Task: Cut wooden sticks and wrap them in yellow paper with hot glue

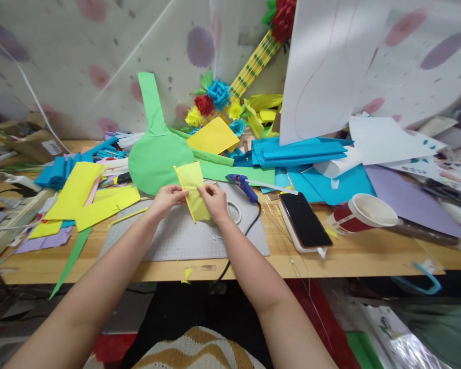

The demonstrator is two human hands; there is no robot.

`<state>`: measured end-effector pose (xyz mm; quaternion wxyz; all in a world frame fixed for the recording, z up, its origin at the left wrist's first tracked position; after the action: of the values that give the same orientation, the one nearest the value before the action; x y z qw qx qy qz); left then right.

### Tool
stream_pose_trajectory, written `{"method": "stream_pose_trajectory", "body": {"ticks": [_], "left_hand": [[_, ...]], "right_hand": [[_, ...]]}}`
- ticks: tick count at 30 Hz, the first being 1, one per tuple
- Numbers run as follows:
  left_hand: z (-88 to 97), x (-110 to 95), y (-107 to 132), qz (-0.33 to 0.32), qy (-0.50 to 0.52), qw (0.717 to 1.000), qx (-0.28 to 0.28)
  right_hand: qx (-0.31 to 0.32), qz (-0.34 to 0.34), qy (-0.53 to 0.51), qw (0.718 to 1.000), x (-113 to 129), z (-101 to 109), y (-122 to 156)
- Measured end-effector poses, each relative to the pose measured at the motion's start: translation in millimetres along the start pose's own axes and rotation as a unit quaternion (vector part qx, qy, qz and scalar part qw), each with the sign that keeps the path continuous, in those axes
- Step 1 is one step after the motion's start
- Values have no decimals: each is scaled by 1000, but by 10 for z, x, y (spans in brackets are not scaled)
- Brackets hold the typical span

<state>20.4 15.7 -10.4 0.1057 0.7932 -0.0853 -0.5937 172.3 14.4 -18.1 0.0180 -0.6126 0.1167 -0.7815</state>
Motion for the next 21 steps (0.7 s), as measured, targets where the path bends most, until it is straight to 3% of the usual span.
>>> {"method": "stream_pose_trajectory", "body": {"ticks": [3,6,9,14,21], "left_hand": [[34,2,-9,-5,1,1000,-14],[79,2,-32,-18,11,999,-27],[109,-17,-57,-40,27,998,-32],[127,-40,-73,-71,38,995,-51],[127,12,-84,-65,58,994,-60]], "right_hand": [[27,-20,-33,999,-12,-40,-19],[97,-52,-67,992,-53,-146,-13],[156,-44,-12,987,-108,-242,11],[141,-7,122,982,-196,-239,-4],[109,2,197,974,-109,-181,-4]]}}
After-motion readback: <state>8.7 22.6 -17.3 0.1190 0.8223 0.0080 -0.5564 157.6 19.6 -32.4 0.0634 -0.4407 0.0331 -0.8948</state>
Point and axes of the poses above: each hand's wrist, its own y-axis away from the middle knuckle, its own z-axis out of the back of the hand, x = y × z, the point moved 7 cm from there along -y, towards the middle knuckle, and after that the axes turned 12 degrees about y, right-handed, at the moved point
